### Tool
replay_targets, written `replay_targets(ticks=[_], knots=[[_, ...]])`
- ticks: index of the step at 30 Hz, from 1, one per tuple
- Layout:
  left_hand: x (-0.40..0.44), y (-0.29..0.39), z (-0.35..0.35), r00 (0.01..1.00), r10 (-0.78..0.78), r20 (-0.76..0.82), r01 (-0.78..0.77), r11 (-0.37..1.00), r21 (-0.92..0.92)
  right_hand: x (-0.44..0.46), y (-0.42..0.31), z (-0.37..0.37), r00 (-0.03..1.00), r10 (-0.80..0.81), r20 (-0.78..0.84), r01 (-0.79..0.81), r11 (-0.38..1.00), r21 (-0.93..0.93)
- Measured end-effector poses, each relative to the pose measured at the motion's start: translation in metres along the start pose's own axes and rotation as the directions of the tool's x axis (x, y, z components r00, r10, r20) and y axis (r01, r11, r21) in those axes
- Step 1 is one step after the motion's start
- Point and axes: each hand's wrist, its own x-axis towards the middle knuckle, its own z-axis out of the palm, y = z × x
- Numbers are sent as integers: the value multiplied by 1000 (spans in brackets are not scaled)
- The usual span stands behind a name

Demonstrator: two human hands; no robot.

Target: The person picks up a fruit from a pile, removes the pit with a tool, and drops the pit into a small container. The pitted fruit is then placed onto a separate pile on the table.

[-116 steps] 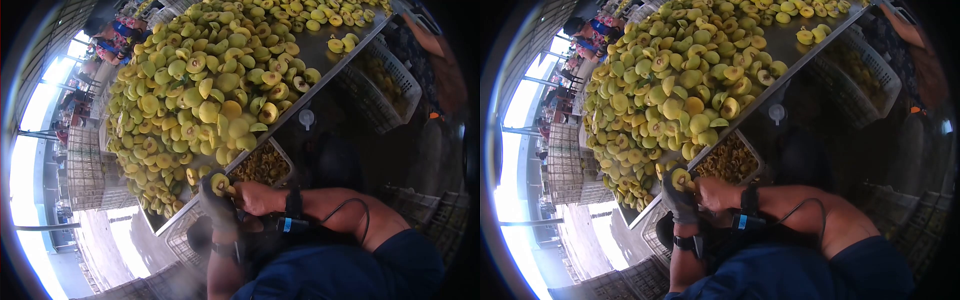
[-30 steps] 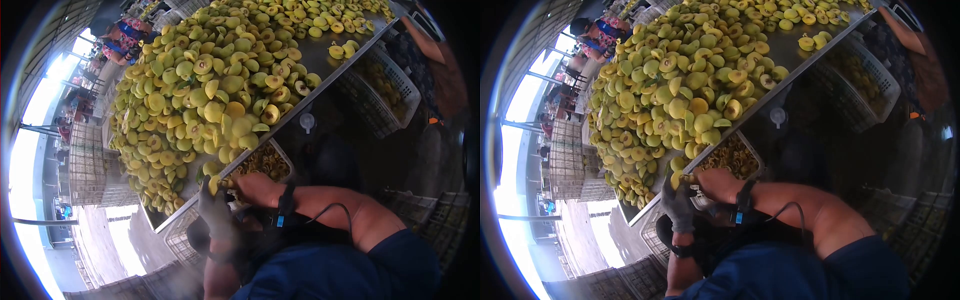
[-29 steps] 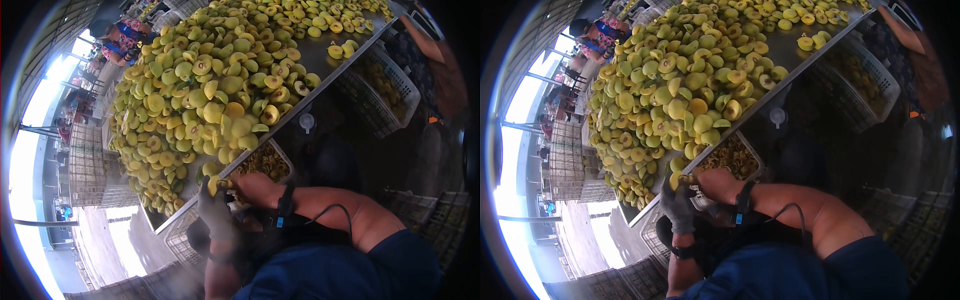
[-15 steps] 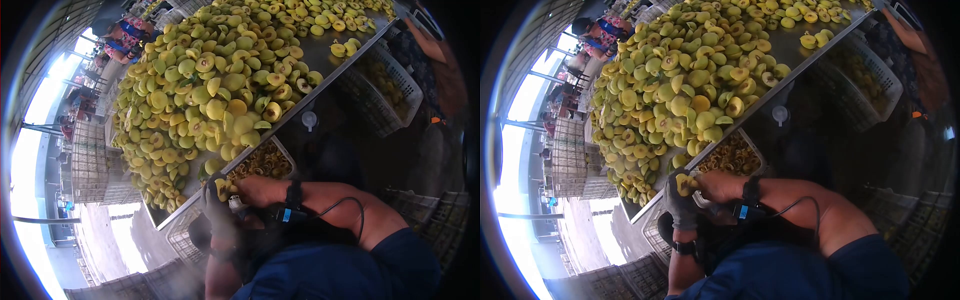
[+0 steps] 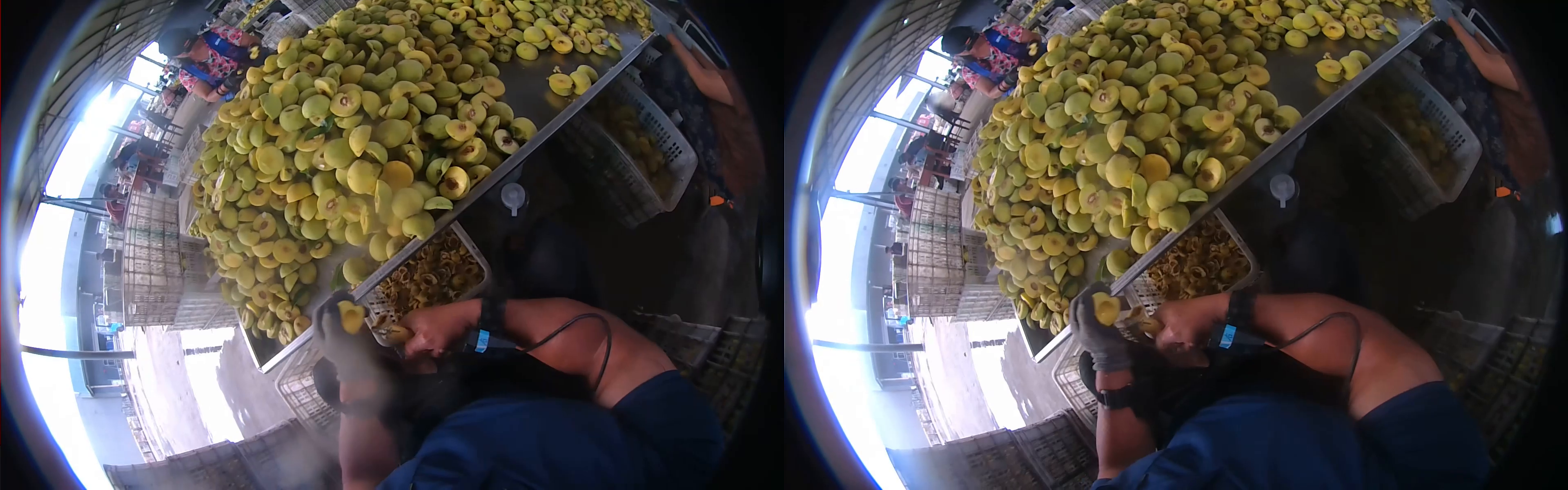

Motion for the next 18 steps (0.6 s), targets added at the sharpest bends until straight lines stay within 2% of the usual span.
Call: replay_targets(ticks=[1,4,5,6,7,8,10,12,14,16,18], knots=[[4,-1,-15,997,81,-13,-79,993,93,-4,-5,0,998,63,-20,-62,998,11],[15,-13,-87,994,-51,-92,53,998,20,-10,-2,3,944,90,-319,-146,977,-156],[19,-14,-113,988,-84,-128,98,990,104,-2,18,1,937,62,-343,-119,982,-148],[21,-10,-131,967,-126,-221,173,963,207,-5,14,3,926,69,-371,-147,972,-185],[23,-14,-156,970,-115,-212,211,834,510,-8,4,7,913,74,-402,-175,960,-221],[25,-36,-186,983,-17,-181,152,621,769,-10,-2,8,899,77,-431,-205,944,-258],[32,-20,-173,985,165,-50,-39,493,869,-5,-4,9,903,58,-426,-183,948,-261],[50,-13,-129,1000,28,-7,-16,717,697,0,-4,12,907,10,-421,-125,962,-245],[64,4,-60,989,-25,143,-86,695,714,1,-4,13,901,-68,-429,-28,977,-211],[81,-3,-5,958,-129,256,-126,612,780,4,1,12,906,-51,-420,-39,978,-203],[104,-44,20,913,-41,406,-300,607,736,3,-1,6,902,-43,-430,-66,969,-237]])
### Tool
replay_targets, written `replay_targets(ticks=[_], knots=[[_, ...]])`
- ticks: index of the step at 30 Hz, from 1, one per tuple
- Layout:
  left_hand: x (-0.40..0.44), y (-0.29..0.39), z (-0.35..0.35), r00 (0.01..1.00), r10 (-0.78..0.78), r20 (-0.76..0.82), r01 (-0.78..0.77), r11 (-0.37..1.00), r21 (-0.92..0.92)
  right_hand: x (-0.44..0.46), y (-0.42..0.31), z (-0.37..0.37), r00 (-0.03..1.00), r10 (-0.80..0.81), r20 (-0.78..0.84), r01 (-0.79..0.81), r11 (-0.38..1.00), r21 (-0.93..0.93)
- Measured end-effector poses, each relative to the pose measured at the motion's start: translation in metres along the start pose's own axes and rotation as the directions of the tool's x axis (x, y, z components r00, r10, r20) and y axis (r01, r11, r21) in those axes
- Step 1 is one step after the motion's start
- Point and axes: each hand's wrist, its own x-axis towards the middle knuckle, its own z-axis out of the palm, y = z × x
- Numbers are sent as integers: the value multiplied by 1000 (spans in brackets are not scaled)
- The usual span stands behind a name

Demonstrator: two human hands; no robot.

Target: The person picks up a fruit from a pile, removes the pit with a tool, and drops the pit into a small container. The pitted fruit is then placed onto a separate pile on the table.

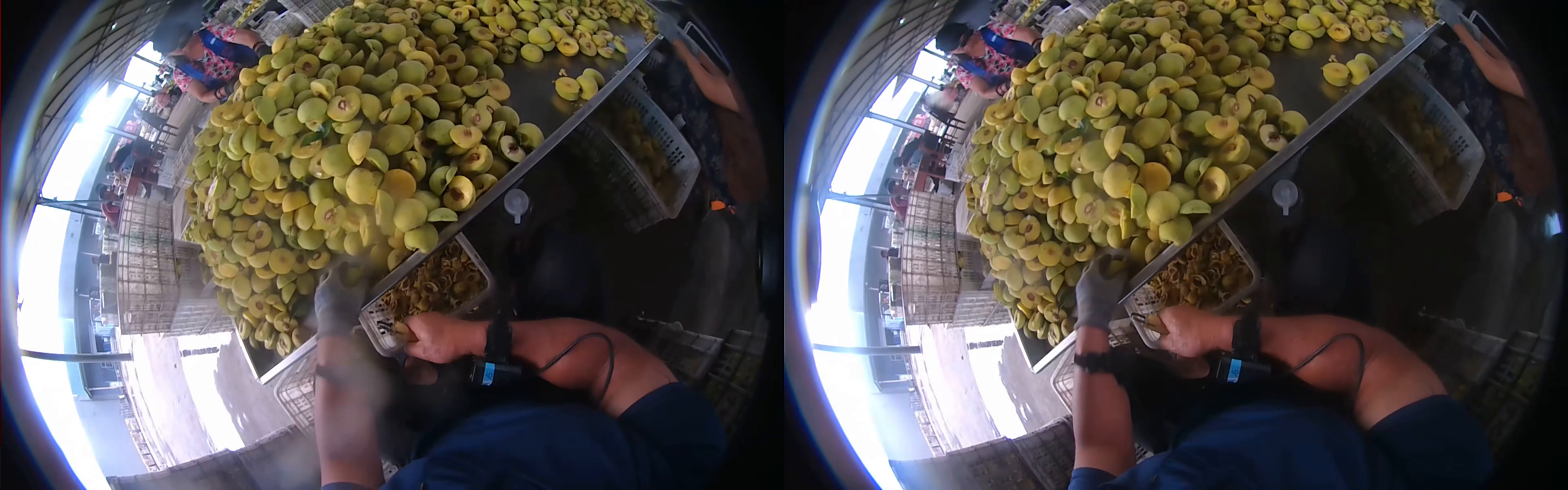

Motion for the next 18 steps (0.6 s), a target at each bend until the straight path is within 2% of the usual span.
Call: replay_targets(ticks=[2,4,5,6,7,8,9,12,14,18], knots=[[12,-7,18,999,-2,36,6,995,-95,-2,-7,-6,1000,6,-26,-8,996,-85],[12,-8,8,979,-175,101,198,937,-288,2,-6,-12,999,10,-36,-13,997,-80],[9,-17,0,963,-221,155,269,737,-620,4,-6,-12,999,11,-37,-14,997,-74],[0,-13,-8,995,-93,24,93,876,-473,4,-8,-13,997,-14,-75,10,999,-52],[-13,-3,-20,995,56,-84,-78,955,-287,4,-14,-16,994,-39,-105,36,999,-34],[-24,11,-33,963,220,-159,-233,970,-72,6,-19,-18,989,-66,-133,64,998,-20],[-36,29,-42,981,134,-142,-143,988,-54,9,-22,-18,988,-88,-128,91,996,15],[-56,36,-33,993,29,-118,-68,936,-345,8,-27,-17,984,-111,-142,123,990,73],[-69,55,-33,992,46,-118,-84,935,-344,4,-31,-16,984,-86,-159,96,994,52],[-79,76,-31,990,52,-132,-97,927,-361,-8,-37,-17,969,-152,-194,155,988,-1]])
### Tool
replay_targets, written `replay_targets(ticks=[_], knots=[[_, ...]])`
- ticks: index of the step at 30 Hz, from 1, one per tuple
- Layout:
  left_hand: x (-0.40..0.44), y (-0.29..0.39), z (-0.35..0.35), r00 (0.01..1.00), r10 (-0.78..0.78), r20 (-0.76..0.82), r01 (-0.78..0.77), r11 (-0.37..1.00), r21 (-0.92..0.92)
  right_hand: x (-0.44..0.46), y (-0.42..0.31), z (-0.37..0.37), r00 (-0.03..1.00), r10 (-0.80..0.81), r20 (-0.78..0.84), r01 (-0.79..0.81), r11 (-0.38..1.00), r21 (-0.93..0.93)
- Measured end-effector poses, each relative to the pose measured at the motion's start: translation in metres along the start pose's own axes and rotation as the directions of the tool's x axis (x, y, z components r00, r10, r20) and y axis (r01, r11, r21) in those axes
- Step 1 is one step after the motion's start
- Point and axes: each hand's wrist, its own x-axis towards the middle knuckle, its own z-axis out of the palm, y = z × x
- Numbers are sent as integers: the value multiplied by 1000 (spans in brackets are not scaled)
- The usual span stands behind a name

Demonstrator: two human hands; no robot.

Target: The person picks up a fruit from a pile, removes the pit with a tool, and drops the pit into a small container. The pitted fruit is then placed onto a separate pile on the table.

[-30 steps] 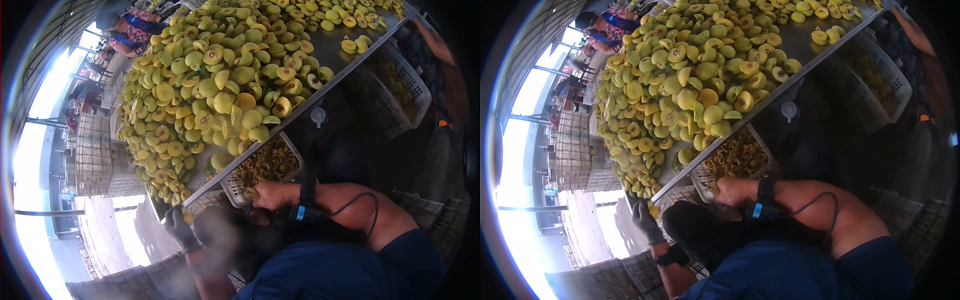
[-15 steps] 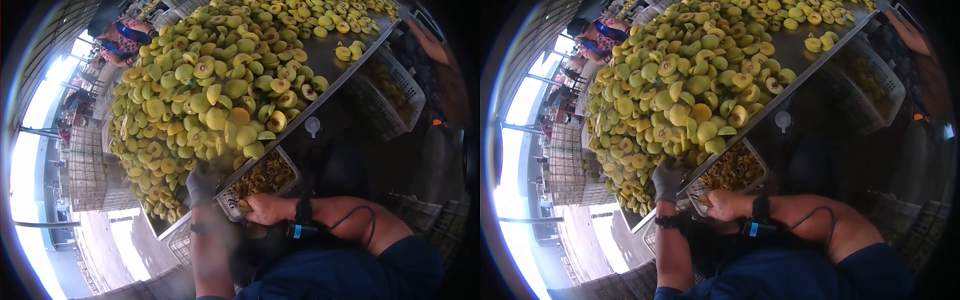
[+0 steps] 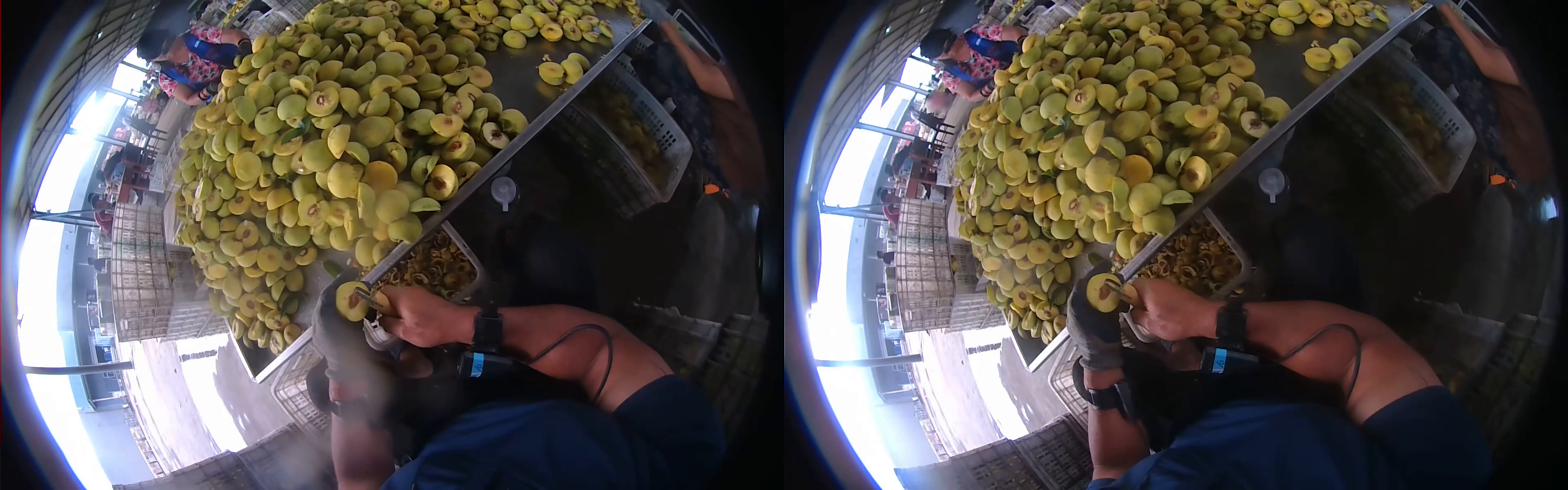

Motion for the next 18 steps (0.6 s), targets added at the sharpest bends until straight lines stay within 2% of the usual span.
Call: replay_targets(ticks=[2,4,5,7,8,10,11,12,13,14,16,18], knots=[[-3,-8,5,1000,-3,-30,1,999,-41,-2,2,2,999,-33,6,34,996,-80],[-6,-21,11,997,-43,-64,37,994,-104,0,6,2,997,-59,53,53,993,103],[-7,-30,15,991,-114,-66,86,938,-337,0,6,3,994,-74,77,57,979,194],[-10,-37,22,968,-248,-18,157,663,-732,-3,1,3,997,-65,52,62,997,55],[-12,-39,24,967,-251,-28,157,684,-712,-4,-1,3,997,-64,41,65,998,-19],[-10,-30,23,967,-252,-40,161,725,-670,-5,1,5,999,-40,2,40,999,0],[-9,-25,22,987,-126,-100,71,900,-431,-6,4,6,1000,-25,-14,25,1000,8],[-8,-20,19,993,12,-121,-31,988,-151,-5,8,6,1000,-21,-17,22,998,58],[-7,-14,15,983,151,-101,-136,981,141,-3,12,6,1000,-18,-22,20,994,109],[-6,-7,14,987,129,-94,-110,978,178,-1,16,5,1000,-14,-28,19,987,158],[-5,4,15,993,80,-85,-57,967,248,-4,5,1,998,53,13,-54,993,102],[-5,-2,15,979,171,-108,-142,960,241,-5,6,2,997,74,25,-76,995,72]])
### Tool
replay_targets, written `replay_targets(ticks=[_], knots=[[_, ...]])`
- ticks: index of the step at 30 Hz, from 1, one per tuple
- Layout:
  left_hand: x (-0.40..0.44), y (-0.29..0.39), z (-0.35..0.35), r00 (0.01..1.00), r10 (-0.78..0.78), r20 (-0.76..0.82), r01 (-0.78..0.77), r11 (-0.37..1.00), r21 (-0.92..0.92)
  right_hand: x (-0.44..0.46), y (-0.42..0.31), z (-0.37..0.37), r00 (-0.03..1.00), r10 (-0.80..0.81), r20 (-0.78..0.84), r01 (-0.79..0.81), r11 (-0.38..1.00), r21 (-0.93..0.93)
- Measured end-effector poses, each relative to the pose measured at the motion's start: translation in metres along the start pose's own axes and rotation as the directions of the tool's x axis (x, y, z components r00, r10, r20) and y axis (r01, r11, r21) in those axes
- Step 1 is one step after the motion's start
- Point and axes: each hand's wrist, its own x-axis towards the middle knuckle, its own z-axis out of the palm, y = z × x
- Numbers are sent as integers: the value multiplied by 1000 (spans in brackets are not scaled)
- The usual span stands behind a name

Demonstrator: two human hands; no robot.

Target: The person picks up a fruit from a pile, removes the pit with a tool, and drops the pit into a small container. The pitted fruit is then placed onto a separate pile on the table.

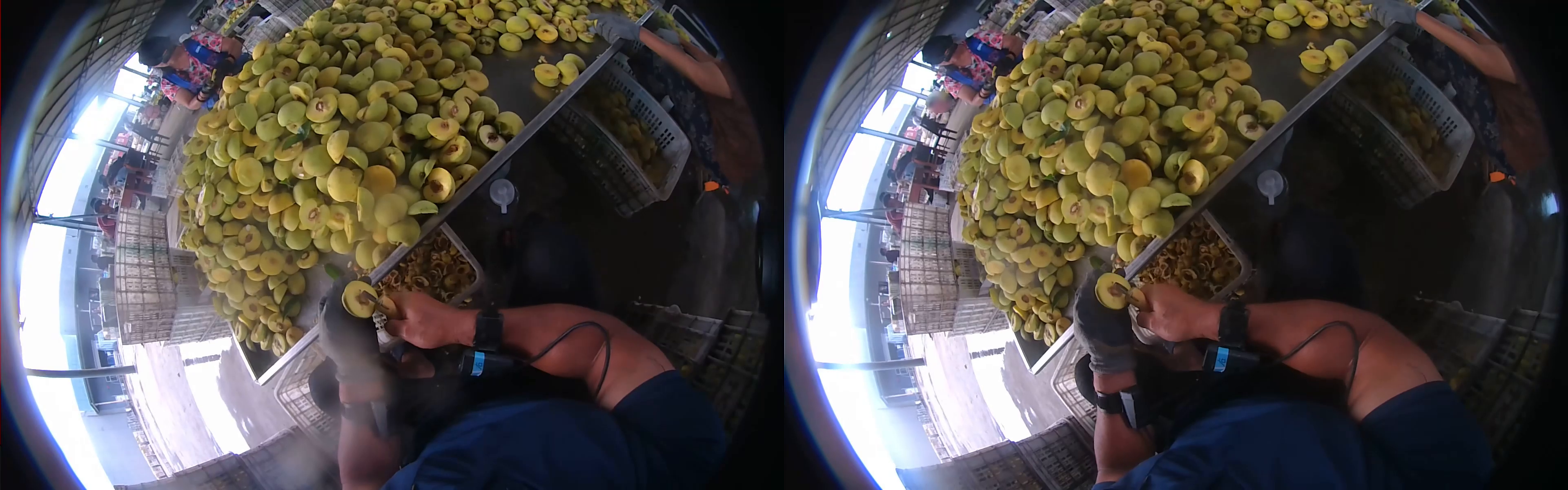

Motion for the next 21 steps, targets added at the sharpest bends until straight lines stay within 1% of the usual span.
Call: replay_targets(ticks=[1,4,7,8,10,11,13,14,15,16,17,18,19,20,21], knots=[[-2,-3,0,999,40,-22,-40,999,-5,2,7,3,1000,-16,-5,16,1000,-1],[-1,2,-2,1000,13,12,-14,999,38,1,4,4,999,-30,-33,28,999,-39],[0,7,-2,1000,-18,4,18,998,55,-7,-14,1,996,-25,-80,18,996,-83],[-1,4,2,1000,5,-28,-4,1000,13,-8,-17,1,995,-24,-97,15,995,-94],[-4,-6,12,995,43,-96,-49,997,-67,4,12,11,997,-76,-21,77,995,67],[-4,-4,9,997,42,-62,-46,998,-53,8,22,15,994,-106,14,103,983,151],[1,2,3,999,43,2,-43,999,-28,4,7,5,980,127,155,-170,937,306],[0,3,4,1000,-9,-15,6,983,-184,2,2,1,943,232,239,-309,878,365],[-2,4,8,998,-62,-26,50,940,-336,5,9,6,994,55,94,-77,968,239],[-4,1,11,997,-73,-38,53,918,-393,10,20,14,989,-148,-21,149,986,76],[-6,-2,15,995,-85,-50,54,893,-447,13,31,19,928,-359,-101,348,931,-108],[-7,-6,17,996,-53,-70,20,911,-412,13,26,14,988,-153,15,151,983,107],[-8,-9,18,996,-20,-88,-15,927,-376,12,22,5,985,34,170,-82,954,288],[-9,-11,18,992,-111,-60,64,853,-519,11,17,1,919,184,348,-328,847,418],[-7,-7,14,980,-197,-18,139,751,-646,10,16,2,936,165,311,-288,865,410]])
